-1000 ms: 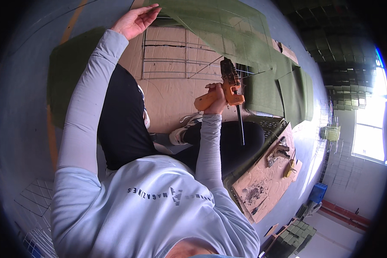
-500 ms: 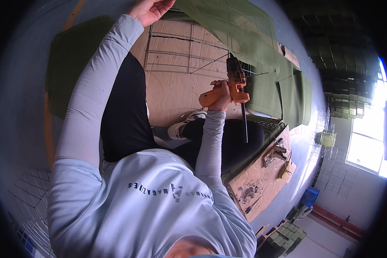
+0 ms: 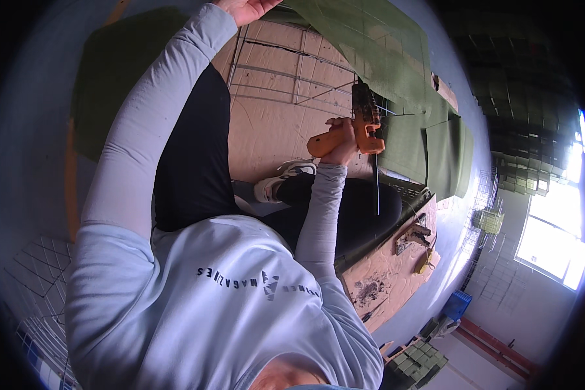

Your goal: The recorder uses a hot glue gun to attach green foam sections to a metal mesh wire frame.

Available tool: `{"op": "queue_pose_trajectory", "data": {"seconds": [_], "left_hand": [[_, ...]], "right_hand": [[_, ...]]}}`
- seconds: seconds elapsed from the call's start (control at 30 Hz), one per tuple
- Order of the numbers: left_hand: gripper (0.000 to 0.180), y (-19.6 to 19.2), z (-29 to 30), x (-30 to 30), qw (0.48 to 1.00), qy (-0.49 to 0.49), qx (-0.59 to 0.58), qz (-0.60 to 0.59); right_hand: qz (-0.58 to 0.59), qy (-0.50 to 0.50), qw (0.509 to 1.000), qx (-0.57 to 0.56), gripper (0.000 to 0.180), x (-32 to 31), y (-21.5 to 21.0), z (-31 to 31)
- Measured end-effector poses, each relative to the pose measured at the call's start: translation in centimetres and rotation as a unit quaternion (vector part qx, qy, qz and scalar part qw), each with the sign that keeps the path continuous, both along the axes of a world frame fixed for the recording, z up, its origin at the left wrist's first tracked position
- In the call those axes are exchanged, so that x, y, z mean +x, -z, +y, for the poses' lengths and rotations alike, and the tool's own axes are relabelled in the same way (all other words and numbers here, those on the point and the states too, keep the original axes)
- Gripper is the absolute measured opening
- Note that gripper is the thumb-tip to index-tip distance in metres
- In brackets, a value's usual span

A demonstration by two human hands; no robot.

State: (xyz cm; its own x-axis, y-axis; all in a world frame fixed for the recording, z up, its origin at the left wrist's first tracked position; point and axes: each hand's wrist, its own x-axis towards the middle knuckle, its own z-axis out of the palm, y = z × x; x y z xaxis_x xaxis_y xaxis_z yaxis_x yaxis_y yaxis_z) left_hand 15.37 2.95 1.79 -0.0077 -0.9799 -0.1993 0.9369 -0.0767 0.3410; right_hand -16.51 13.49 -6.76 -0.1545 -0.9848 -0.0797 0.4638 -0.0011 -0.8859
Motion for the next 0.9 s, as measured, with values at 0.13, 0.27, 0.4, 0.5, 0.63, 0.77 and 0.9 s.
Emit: {"op": "queue_pose_trajectory", "data": {"seconds": [0.13, 0.27, 0.4, 0.5, 0.63, 0.77, 0.9], "left_hand": [[0.011, -0.2, 0.2, -0.2, 1.0, 0.0, 0.001, 0.003], [0.009, -0.1, 0.0, -0.3, 1.0, 0.002, -0.012, 0.004], [0.008, -0.2, 0.1, -0.3, 1.0, 0.005, -0.029, 0.003], [0.008, -0.1, 0.1, -0.1, 1.0, 0.012, -0.026, 0.002], [0.008, -0.2, 0.0, -0.3, 1.0, 0.004, -0.016, 0.001], [0.008, 0.0, 0.0, -0.2, 1.0, 0.011, -0.022, -0.005], [0.009, -0.2, 0.1, -0.3, 1.0, 0.004, -0.012, -0.015]], "right_hand": [[0.002, 0.009, 1.0, -0.004, 0.009, -0.2, 0.0, 0.1], [0.027, 0.004, 1.0, 0.005, 0.01, -0.6, 0.0, -0.1], [0.016, 0.003, 1.0, 0.009, 0.011, -0.2, 0.0, -0.1], [0.021, 0.001, 1.0, 0.016, 0.012, 0.2, 0.0, 0.0], [0.02, -0.003, 1.0, 0.019, 0.013, 0.4, -0.2, 0.2], [0.021, -0.006, 1.0, 0.017, 0.013, 0.4, -0.1, 0.3], [0.023, -0.014, 0.999, 0.017, 0.013, 0.5, 0.0, 0.4]]}}
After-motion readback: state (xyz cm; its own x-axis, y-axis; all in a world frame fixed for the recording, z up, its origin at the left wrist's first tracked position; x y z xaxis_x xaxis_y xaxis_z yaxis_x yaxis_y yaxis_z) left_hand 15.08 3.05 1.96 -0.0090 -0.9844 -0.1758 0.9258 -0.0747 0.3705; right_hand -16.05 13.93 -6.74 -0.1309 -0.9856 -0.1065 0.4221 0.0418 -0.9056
